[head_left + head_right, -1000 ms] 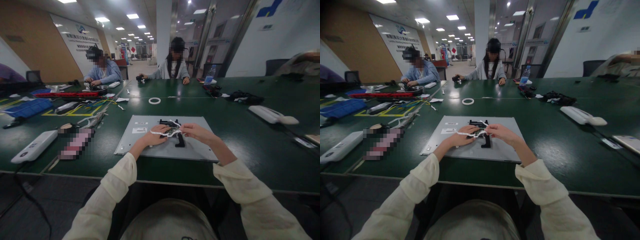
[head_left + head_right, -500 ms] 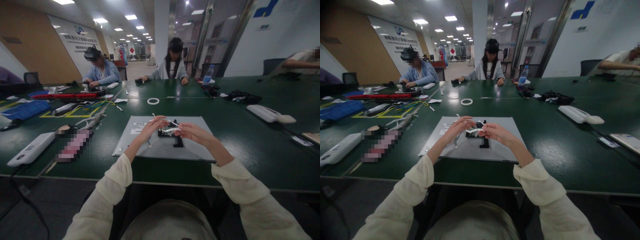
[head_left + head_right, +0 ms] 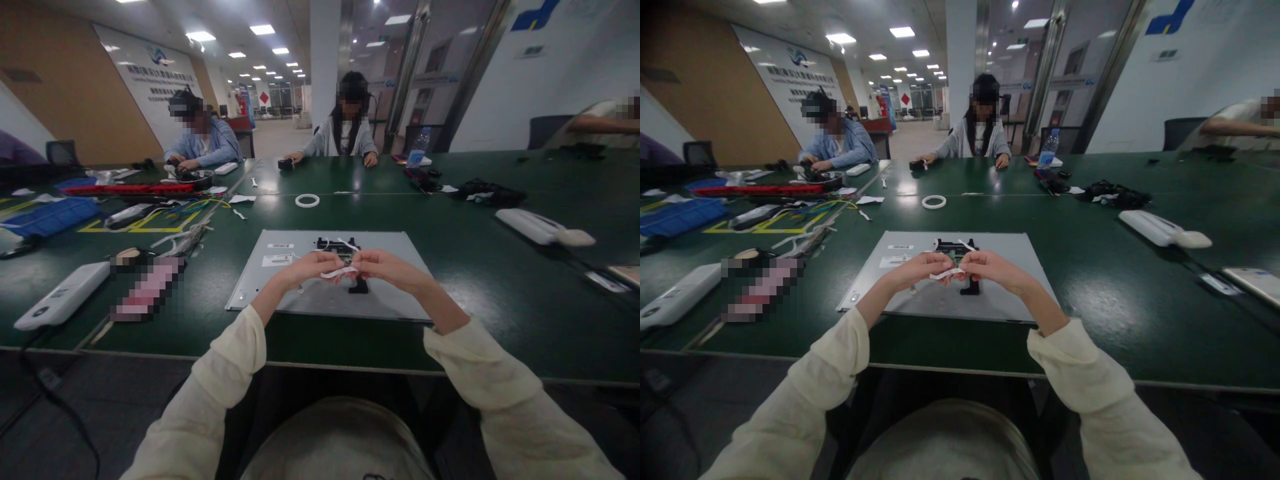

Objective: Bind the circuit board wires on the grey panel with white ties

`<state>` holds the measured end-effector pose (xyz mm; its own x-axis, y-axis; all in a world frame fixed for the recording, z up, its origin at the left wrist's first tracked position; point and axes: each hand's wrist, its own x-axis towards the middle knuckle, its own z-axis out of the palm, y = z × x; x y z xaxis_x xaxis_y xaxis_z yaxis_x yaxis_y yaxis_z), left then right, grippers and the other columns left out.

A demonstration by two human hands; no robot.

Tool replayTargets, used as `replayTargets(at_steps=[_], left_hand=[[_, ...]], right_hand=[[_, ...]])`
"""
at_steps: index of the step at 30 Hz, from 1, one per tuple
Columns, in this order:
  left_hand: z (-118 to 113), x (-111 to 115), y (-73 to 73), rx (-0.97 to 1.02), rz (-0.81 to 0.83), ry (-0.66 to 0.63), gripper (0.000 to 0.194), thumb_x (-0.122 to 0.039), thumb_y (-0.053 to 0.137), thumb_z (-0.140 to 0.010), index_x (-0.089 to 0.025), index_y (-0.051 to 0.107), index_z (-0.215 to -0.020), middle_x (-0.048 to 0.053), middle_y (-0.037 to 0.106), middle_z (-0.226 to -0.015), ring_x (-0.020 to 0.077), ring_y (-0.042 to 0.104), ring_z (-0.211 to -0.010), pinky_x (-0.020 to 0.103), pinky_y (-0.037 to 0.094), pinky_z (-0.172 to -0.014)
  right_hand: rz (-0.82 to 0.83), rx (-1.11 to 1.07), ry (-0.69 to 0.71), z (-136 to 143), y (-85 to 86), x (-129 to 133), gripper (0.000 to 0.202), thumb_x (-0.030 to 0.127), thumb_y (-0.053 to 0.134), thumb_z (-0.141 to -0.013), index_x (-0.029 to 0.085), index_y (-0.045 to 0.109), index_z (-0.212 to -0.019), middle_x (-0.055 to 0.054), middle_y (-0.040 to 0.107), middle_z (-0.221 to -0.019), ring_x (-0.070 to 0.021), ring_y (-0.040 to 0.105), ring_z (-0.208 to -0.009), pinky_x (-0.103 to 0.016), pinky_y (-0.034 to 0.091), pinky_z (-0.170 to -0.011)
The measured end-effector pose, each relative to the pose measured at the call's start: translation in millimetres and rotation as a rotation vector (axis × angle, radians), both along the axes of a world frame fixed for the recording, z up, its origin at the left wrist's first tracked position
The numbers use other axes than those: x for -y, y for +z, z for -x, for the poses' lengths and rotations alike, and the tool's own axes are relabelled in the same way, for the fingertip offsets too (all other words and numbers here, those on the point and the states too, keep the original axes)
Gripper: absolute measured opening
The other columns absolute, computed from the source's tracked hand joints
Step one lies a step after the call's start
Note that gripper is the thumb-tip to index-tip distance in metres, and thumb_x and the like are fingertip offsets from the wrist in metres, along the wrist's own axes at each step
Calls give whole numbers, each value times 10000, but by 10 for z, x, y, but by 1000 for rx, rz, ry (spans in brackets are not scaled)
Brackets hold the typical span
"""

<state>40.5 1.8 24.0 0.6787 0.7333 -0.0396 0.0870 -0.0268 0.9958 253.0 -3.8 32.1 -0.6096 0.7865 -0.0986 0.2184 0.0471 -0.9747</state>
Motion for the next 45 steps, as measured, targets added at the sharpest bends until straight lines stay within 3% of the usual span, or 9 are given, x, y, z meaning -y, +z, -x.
replayTargets(at_steps=[14, 17, 21, 26, 32, 35, 39, 45], left_hand=[[63, -33, 6, -100, -118, 48, 247, -372, 639, -716, -139, 619, -796, 0, 585, -719, 102, 514, -676, 238, 399, -671], [71, -43, 0, -114, -120, 36, 235, -360, 637, -716, -141, 613, -799, 0, 589, -723, 103, 519, -676, 240, 399, -669], [84, -62, -30, -186, -143, -13, 237, -363, 633, -711, -144, 615, -800, -4, 587, -708, 106, 531, -670, 229, 397, -645], [89, -74, -55, -369, -237, 21, 261, -405, 593, -723, -148, 625, -761, -33, 518, -584, 85, 468, -548, 208, 346, -546], [47, -76, -79, -425, -323, 103, 307, -426, 492, -779, -149, 614, -729, -42, 471, -534, 79, 422, -485, 203, 318, -503], [-31, -24, -123, -534, -427, 188, 357, -447, 434, -817, -156, 599, -695, -30, 493, -542, 98, 461, -514, 212, 342, -531], [-199, 82, -197, -699, -712, 303, 342, -417, 415, -848, -177, 604, -695, -5, 552, -598, 138, 529, -650, 224, 371, -615], [-366, 135, -268, -809, -918, 343, 352, -354, 390, -877, -172, 616, -678, 26, 595, -629, 156, 562, -700, 242, 393, -706]], right_hand=[[-52, 131, -3, 4, 38, 4, 334, 495, 591, -747, 163, 574, -783, -7, 593, -721, -115, 513, -678, -262, 382, -658], [-61, 164, 31, 0, 4, -11, 354, 513, 584, -746, 163, 571, -802, 33, 514, -605, -88, 448, -576, -244, 350, -600], [-102, 202, 41, -8, -15, -19, 370, 528, 570, -747, 162, 561, -807, 35, 504, -600, -87, 432, -562, -240, 333, -577], [-158, 233, -18, -45, -15, -36, 330, 486, 542, -768, 158, 556, -805, 26, 509, -606, -93, 452, -571, -243, 349, -589], [-241, 358, -114, -75, -27, -50, 319, 452, 520, -765, 140, 582, -793, 8, 547, -608, -107, 492, -575, -237, 352, -573], [-295, 454, -155, -91, -58, -41, 297, 428, 506, -771, 146, 599, -770, 5, 563, -600, -115, 502, -572, -234, 344, -560], [-463, 628, -217, -173, -166, -64, 295, 411, 500, -771, 154, 640, -727, -9, 585, -612, -128, 499, -593, -239, 327, -563], [-520, 684, -228, -276, -234, -82, 341, 432, 468, -797, 151, 658, -763, -25, 622, -674, -136, 507, -608, -241, 330, -573]])
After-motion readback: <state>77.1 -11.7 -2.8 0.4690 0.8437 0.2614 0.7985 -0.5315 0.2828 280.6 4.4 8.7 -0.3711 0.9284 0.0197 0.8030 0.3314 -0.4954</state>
